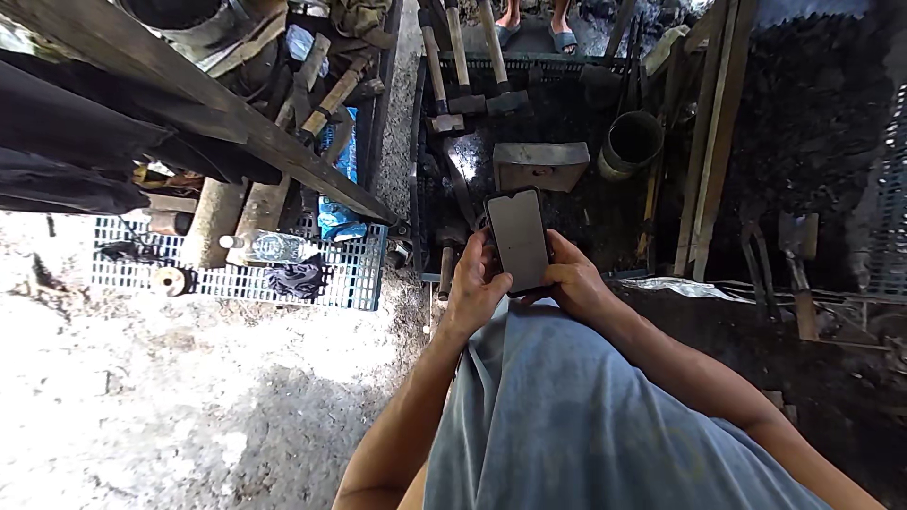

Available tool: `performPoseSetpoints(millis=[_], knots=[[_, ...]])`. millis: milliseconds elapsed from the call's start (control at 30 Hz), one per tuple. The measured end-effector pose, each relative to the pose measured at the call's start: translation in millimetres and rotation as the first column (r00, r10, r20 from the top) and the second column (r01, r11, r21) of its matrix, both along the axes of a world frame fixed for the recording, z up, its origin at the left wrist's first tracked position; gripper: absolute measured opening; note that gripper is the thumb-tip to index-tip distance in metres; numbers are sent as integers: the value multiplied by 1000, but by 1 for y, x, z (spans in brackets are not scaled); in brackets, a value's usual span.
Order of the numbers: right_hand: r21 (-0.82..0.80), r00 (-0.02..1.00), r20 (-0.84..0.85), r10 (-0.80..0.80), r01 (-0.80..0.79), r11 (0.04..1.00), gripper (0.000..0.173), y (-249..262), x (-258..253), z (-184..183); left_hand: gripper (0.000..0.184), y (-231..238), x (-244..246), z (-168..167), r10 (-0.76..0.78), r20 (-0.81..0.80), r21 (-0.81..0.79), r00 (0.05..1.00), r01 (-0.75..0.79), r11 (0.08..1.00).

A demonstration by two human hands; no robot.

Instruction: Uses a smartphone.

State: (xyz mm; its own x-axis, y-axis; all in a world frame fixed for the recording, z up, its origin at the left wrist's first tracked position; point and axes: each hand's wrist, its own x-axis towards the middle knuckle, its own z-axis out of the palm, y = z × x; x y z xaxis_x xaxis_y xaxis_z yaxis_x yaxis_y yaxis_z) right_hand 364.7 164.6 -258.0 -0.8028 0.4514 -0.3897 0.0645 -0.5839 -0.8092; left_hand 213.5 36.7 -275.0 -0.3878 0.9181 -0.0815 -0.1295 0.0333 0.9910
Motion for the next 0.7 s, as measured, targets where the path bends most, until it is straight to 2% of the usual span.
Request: performPoseSetpoints(millis=[700], knots=[[-23, 998, 42, -46, 47, 999, 67, -2, -4, 4, 75, 2, -4, 0, -22, -17, -22, 1000, 22, 1000]])
